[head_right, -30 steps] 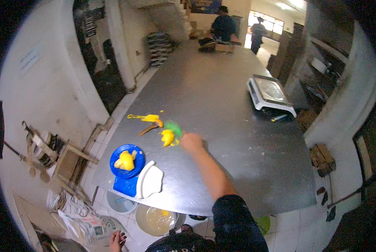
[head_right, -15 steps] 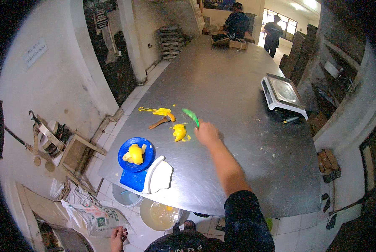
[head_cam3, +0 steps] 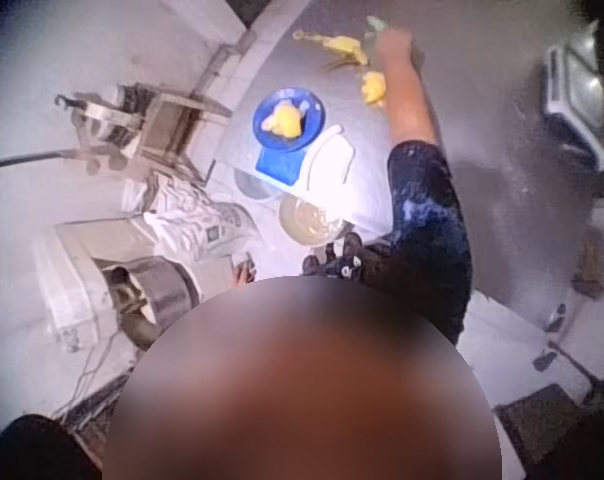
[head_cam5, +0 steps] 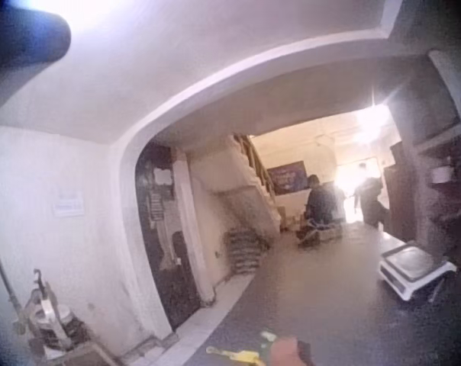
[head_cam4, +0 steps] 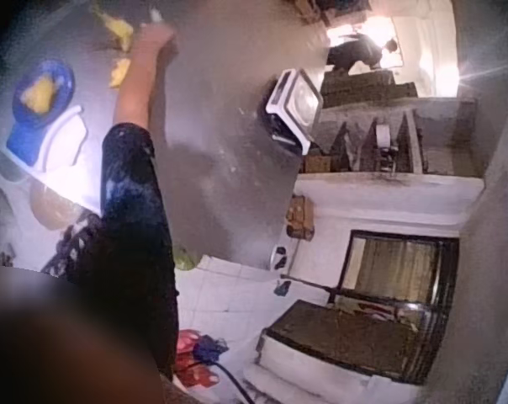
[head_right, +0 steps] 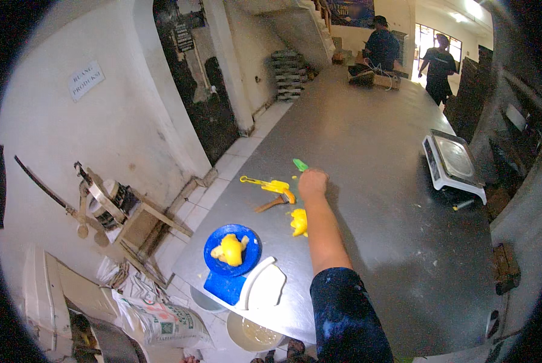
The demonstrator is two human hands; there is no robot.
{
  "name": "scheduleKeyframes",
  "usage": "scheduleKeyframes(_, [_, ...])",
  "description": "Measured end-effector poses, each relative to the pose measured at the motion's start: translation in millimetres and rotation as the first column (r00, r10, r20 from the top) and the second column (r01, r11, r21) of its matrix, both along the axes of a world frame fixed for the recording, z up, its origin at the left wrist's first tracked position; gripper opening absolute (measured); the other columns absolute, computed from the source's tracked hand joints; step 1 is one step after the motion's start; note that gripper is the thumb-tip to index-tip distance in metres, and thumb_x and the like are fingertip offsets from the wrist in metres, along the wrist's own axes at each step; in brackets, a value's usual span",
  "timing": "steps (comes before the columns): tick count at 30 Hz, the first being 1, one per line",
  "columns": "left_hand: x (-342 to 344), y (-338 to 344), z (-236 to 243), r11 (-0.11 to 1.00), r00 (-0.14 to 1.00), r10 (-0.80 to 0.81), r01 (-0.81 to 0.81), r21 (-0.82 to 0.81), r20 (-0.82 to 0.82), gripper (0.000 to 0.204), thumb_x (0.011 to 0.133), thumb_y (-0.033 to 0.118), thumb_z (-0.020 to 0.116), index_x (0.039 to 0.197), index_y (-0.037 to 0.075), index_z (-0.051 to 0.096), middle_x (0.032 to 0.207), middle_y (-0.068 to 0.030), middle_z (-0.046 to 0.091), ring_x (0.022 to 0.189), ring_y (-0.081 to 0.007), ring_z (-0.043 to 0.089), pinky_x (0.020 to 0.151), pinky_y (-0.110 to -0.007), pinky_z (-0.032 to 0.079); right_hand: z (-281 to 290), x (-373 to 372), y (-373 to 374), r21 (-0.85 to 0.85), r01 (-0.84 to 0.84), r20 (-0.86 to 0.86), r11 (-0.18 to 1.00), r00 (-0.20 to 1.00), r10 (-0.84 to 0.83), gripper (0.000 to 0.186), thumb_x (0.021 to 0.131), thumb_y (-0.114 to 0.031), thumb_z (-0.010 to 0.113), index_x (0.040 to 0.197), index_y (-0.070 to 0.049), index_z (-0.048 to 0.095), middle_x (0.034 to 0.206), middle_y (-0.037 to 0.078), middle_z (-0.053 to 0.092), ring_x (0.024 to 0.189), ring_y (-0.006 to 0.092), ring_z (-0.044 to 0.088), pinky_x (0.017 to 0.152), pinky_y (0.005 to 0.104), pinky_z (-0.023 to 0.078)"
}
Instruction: The person manipulates dough in a large industrial mixer, using a plastic scraper to move the dough, and periodically gathers yellow filling from bags on a side table to add to the mixture.
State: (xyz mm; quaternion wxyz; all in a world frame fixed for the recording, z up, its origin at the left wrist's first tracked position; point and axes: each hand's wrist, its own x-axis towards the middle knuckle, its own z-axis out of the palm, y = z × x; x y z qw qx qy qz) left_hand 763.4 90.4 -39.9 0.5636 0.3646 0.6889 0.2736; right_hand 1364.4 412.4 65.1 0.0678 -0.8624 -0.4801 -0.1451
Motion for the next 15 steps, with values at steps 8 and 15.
scheduleKeyframes(8, [20, 33, 6, 0.999, 0.999, -0.028, 0.029, 0.026, -0.032, 0.045, 0.09, 0.032, 0.05, 0.122, 0.001, 0.046, 0.109, -0.0141, 0.056, 0.096, -0.0199, 0.057, 0.084, -0.03, 0.046, -5, 0, -37, -0.184, -0.233, -0.011, 0.955, 0.972, 0.235, 0.025, 0.083, -0.017, 0.049, 0.102, -0.006, 0.059, 0.083, 0.012, 0.066, 0.077, 0.0256, 0.065, 0.064, 0.0387, 0.05])
scheduleKeyframes(15, [22, 59, -28, 0.975, 0.976, -0.219, 0.218, 0.048, 0.015, 0.036, 0.091, 0.03, 0.048, 0.115, 0.003, 0.052, 0.104, -0.0105, 0.06, 0.089, -0.0161, 0.056, 0.083, -0.028, 0.045, 15, -25, -144, 0.134, -0.262, -0.112, 0.956, 0.954, 0.278, 0.032, 0.083, -0.019, 0.052, 0.11, -0.003, 0.054, 0.082, 0.016, 0.064, 0.073, 0.0304, 0.063, 0.062, 0.0412, 0.049])
